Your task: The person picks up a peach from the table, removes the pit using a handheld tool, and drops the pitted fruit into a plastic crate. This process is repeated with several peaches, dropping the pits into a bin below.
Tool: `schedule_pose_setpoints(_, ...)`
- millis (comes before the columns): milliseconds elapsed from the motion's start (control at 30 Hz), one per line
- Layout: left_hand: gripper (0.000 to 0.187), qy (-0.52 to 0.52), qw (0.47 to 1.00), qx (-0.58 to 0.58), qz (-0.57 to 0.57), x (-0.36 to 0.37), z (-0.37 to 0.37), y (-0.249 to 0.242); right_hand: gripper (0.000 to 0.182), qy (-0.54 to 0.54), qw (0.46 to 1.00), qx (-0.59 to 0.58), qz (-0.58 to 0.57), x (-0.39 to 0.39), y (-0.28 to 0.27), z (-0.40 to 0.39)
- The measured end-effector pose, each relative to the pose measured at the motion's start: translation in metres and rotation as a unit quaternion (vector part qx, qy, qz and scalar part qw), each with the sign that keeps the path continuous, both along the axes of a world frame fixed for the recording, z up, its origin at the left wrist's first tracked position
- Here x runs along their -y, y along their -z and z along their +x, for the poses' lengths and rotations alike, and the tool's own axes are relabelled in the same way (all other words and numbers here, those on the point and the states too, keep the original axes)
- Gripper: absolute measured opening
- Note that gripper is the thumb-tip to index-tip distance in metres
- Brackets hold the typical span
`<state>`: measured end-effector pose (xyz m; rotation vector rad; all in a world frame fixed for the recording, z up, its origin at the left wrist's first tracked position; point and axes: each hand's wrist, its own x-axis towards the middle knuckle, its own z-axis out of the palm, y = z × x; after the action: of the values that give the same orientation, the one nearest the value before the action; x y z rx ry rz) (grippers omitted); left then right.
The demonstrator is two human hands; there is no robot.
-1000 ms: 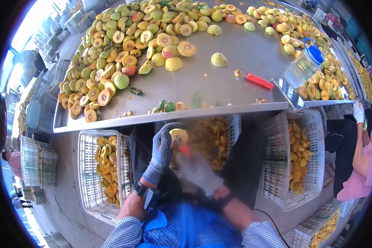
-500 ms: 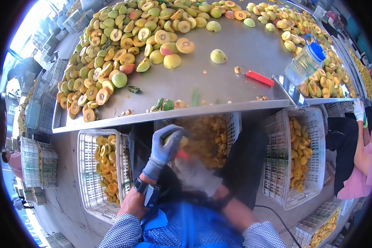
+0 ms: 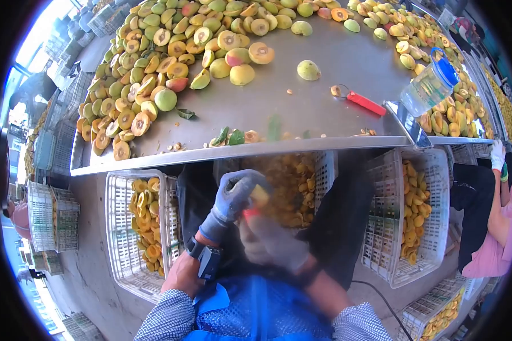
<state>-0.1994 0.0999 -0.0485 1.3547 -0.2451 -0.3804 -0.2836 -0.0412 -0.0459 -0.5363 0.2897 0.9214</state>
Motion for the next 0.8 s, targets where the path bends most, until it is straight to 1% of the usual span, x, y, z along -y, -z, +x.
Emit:
schedule_pose_setpoints(33,0.034,0.014,0.999,-0.014,-0.044,0.002,-0.003,-0.002,0.044,-0.007,0.999,0.038,0.016,0.005,-0.003,-0.001)
schedule_pose_setpoints(67,0.034,0.013,0.999,-0.013,-0.044,0.005,-0.002,0.000,0.044,-0.013,0.996,0.077,0.032,0.008,-0.004,0.000)
schedule_pose_setpoints(100,0.035,0.005,0.997,-0.037,-0.075,0.007,-0.003,0.005,0.044,-0.015,0.997,0.075,0.032,0.006,0.001,-0.001)
schedule_pose_setpoints(133,0.036,-0.003,0.993,-0.060,-0.105,0.010,-0.004,0.010,0.044,0.011,0.967,0.229,-0.106,0.003,0.010,-0.001)
schedule_pose_setpoints(167,0.039,-0.030,0.994,-0.036,-0.095,0.012,-0.005,0.014,0.045,0.035,0.895,0.376,-0.239,0.001,0.014,0.001)
schedule_pose_setpoints(200,0.039,-0.031,0.994,-0.036,-0.094,0.017,-0.008,0.017,0.045,0.035,0.895,0.376,-0.238,0.003,0.013,0.003)
schedule_pose_setpoints(267,0.044,-0.152,0.978,-0.098,-0.102,0.026,-0.011,0.023,0.045,-0.025,0.937,0.272,-0.217,0.009,0.011,0.010)
schedule_pose_setpoints(300,0.054,-0.160,0.979,-0.111,-0.067,0.027,-0.011,0.022,0.045,-0.024,0.937,0.271,-0.217,0.010,0.012,0.009)
schedule_pose_setpoints(333,0.054,-0.159,0.979,-0.112,-0.068,0.028,-0.012,0.020,0.046,-0.021,0.942,0.266,-0.205,0.011,0.015,0.007)
schedule_pose_setpoints(400,0.061,-0.160,0.975,-0.139,-0.072,0.028,-0.018,0.010,0.046,-0.019,0.947,0.258,-0.192,0.014,0.019,0.000)
schedule_pose_setpoints(433,0.061,-0.162,0.974,-0.140,-0.070,0.028,-0.019,0.009,0.046,0.021,0.984,0.139,-0.113,0.016,0.021,-0.006)
schedule_pose_setpoints(467,0.063,-0.158,0.957,-0.189,-0.153,0.028,-0.019,0.008,0.046,0.059,0.998,0.019,-0.032,0.019,0.023,-0.013)
schedule_pose_setpoints(500,0.066,-0.154,0.930,-0.237,-0.236,0.027,-0.019,0.006,0.046,0.094,0.989,-0.103,0.049,0.023,0.025,-0.018)
schedule_pose_setpoints(533,0.066,-0.157,0.930,-0.235,-0.234,0.019,-0.019,0.002,0.046,0.127,0.958,-0.223,0.129,0.025,0.026,-0.023)
schedule_pose_setpoints(567,0.057,-0.197,0.954,-0.191,-0.123,0.002,-0.017,-0.004,0.046,0.158,0.904,-0.338,0.207,0.025,0.027,-0.024)
schedule_pose_setpoints(600,0.049,-0.234,0.961,-0.143,-0.011,-0.018,-0.015,-0.012,0.046,0.155,0.905,-0.337,0.209,0.024,0.022,-0.017)
schedule_pose_setpoints(633,0.048,-0.250,0.954,-0.003,0.164,-0.040,-0.019,-0.018,0.046,0.105,0.984,-0.140,0.024,0.024,0.012,-0.006)
schedule_pose_setpoints(667,0.047,-0.250,0.899,0.139,0.330,-0.068,-0.023,-0.024,0.046,0.051,0.983,0.071,-0.163,0.025,0.006,0.003)
schedule_pose_setpoints(700,0.027,-0.221,0.836,0.216,0.453,-0.103,-0.021,-0.035,0.045,0.094,0.989,-0.042,-0.102,0.028,0.005,0.005)
schedule_pose_setpoints(733,0.022,-0.170,0.761,0.264,0.567,-0.126,-0.023,-0.053,0.045,0.104,0.989,-0.037,-0.103,0.031,0.016,0.009)
schedule_pose_setpoints(767,0.025,-0.118,0.719,0.278,0.626,-0.138,-0.024,-0.079,0.044,0.071,0.966,0.112,-0.221,0.031,0.037,0.009)
schedule_pose_setpoints(800,0.028,-0.110,0.708,0.280,0.639,-0.149,-0.022,-0.086,0.043,0.035,0.908,0.252,-0.332,0.030,0.048,0.006)
